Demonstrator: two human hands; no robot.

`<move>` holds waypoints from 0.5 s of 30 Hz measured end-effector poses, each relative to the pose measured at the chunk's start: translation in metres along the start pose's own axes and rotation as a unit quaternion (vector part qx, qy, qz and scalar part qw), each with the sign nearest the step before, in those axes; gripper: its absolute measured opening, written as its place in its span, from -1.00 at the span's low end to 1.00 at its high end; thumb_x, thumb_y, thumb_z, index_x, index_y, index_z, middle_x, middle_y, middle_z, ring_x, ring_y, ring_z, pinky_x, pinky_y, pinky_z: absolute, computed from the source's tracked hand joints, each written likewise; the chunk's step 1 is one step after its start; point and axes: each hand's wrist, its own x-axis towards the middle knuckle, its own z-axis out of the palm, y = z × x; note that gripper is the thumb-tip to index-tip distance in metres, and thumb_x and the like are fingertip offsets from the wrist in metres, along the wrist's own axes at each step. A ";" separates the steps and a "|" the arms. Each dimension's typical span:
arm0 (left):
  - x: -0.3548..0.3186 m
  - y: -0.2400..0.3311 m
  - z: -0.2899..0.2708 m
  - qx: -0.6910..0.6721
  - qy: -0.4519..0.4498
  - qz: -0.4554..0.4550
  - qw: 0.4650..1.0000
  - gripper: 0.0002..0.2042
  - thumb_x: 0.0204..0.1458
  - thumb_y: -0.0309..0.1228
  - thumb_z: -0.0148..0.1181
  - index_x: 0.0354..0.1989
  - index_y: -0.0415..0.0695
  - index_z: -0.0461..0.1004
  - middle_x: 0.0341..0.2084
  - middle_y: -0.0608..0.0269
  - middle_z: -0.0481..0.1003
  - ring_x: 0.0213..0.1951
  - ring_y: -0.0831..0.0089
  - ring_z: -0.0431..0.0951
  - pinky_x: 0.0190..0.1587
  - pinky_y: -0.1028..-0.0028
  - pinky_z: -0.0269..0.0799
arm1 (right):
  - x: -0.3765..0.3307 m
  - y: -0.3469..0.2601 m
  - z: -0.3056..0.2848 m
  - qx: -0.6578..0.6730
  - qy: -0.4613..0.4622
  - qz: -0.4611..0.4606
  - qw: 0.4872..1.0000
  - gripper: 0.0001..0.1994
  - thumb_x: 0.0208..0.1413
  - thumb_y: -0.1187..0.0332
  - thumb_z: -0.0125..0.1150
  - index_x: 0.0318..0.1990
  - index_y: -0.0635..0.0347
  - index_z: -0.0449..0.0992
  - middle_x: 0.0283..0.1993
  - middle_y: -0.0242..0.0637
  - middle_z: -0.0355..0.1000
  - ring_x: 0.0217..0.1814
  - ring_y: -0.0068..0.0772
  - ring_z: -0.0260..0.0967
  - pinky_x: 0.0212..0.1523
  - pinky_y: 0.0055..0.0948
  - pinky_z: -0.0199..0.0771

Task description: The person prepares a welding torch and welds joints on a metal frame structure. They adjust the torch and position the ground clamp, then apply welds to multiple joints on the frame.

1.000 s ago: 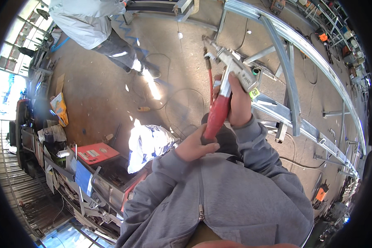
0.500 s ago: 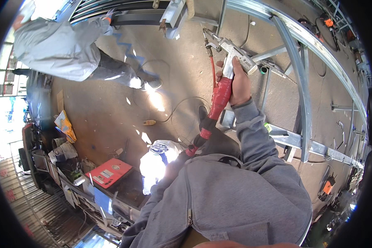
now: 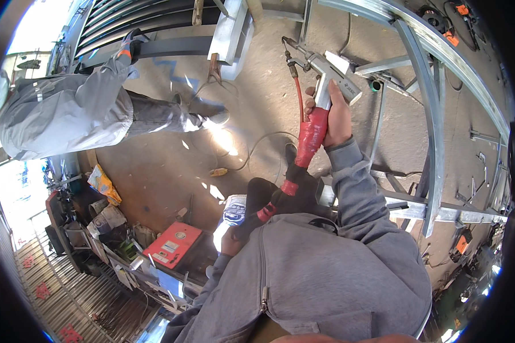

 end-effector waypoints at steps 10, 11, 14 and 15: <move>0.052 -0.029 -0.043 0.020 -0.052 0.013 0.998 -0.54 -0.13 -0.34 0.46 0.02 -0.07 0.58 -0.23 0.16 0.65 -0.26 0.40 0.64 -0.17 0.40 0.53 | -0.006 0.014 0.010 -0.012 0.017 -0.013 1.000 -0.54 0.45 -0.01 -0.08 -0.10 0.29 0.49 -0.37 -0.22 0.51 -0.49 -0.44 0.45 -0.44 -0.42 0.51; 0.055 -0.032 -0.048 0.024 -0.059 0.001 0.998 -0.53 -0.14 -0.35 0.47 0.03 -0.08 0.57 -0.22 0.16 0.65 -0.30 0.42 0.62 -0.19 0.41 0.53 | -0.007 0.016 0.012 -0.010 0.012 -0.013 1.000 -0.54 0.45 0.00 -0.08 -0.10 0.28 0.49 -0.36 -0.22 0.51 -0.48 -0.44 0.46 -0.43 -0.42 0.51; 0.058 -0.040 -0.061 0.012 -0.074 0.016 0.997 -0.53 -0.14 -0.37 0.46 0.03 -0.09 0.57 -0.18 0.16 0.65 -0.23 0.41 0.64 -0.15 0.41 0.54 | -0.014 0.026 0.020 0.000 0.030 -0.030 0.999 -0.54 0.45 -0.02 -0.09 -0.09 0.27 0.49 -0.41 -0.25 0.50 -0.49 -0.44 0.45 -0.43 -0.42 0.50; 0.058 -0.042 -0.065 -0.001 -0.075 0.010 0.997 -0.53 -0.14 -0.38 0.46 0.03 -0.09 0.57 -0.17 0.15 0.65 -0.20 0.41 0.65 -0.12 0.41 0.54 | -0.016 0.030 0.023 0.001 0.035 -0.029 0.999 -0.52 0.45 -0.04 -0.09 -0.09 0.27 0.49 -0.43 -0.24 0.50 -0.50 -0.44 0.44 -0.43 -0.43 0.49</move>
